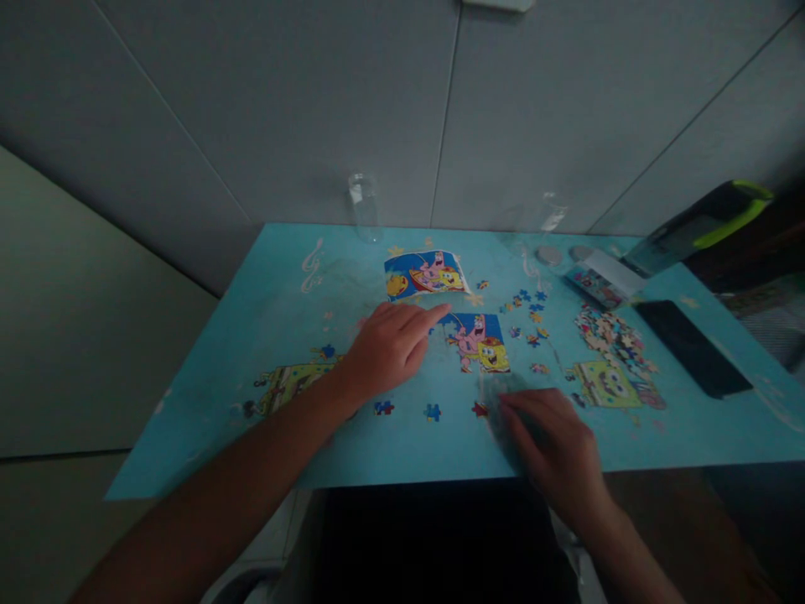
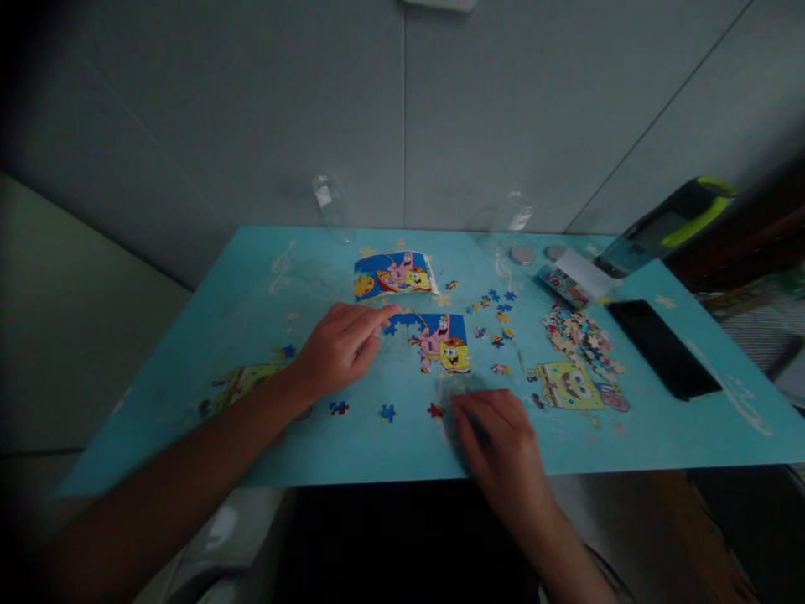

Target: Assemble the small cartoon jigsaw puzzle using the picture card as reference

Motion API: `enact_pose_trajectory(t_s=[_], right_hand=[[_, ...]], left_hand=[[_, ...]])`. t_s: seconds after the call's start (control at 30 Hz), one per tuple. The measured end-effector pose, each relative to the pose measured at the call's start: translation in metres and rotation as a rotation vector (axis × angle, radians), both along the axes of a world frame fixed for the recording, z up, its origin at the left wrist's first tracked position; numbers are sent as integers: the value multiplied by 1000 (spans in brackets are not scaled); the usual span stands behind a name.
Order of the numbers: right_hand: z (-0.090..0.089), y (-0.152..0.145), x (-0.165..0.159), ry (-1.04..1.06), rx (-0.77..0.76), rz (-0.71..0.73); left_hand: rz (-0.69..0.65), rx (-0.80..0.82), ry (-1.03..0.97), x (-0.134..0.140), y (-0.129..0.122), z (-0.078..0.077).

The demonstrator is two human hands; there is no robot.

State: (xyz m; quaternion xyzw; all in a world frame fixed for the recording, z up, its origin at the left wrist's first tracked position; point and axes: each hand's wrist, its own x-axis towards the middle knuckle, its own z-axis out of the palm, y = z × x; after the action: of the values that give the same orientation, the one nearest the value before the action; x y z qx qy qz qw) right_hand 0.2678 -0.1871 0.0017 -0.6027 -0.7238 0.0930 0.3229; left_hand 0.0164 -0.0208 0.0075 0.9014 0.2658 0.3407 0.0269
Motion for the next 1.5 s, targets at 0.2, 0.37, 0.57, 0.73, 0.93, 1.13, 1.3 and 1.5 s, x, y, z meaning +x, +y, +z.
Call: enact_pose_trajectory(t_s=[0.2, 0.37, 0.57, 0.73, 0.93, 1.13, 1.3, 1.5], right_hand=[[7, 13, -56, -51, -142, 180], [9, 26, -61, -80, -179, 206], [8, 31, -46, -53, -107, 181], [6, 53, -4, -77, -27, 22], [-6, 66, 11, -82, -32, 56], [-10, 63, 5, -83, -55, 56], [-9, 63, 6, -97, -61, 61], [-9, 61, 6, -102, -48, 57]], left_hand=[[-9, -6, 60, 0, 0, -1], [-21, 12, 76, 0, -1, -1], [-49, 40, 91, 0, -2, 1], [-156, 21, 182, 3, -4, 0], [-265, -17, 307, 10, -11, -1], [-302, -24, 352, 15, -18, -5], [-317, -55, 361, 16, -19, -8], [-309, -90, 340, 17, -18, -9]])
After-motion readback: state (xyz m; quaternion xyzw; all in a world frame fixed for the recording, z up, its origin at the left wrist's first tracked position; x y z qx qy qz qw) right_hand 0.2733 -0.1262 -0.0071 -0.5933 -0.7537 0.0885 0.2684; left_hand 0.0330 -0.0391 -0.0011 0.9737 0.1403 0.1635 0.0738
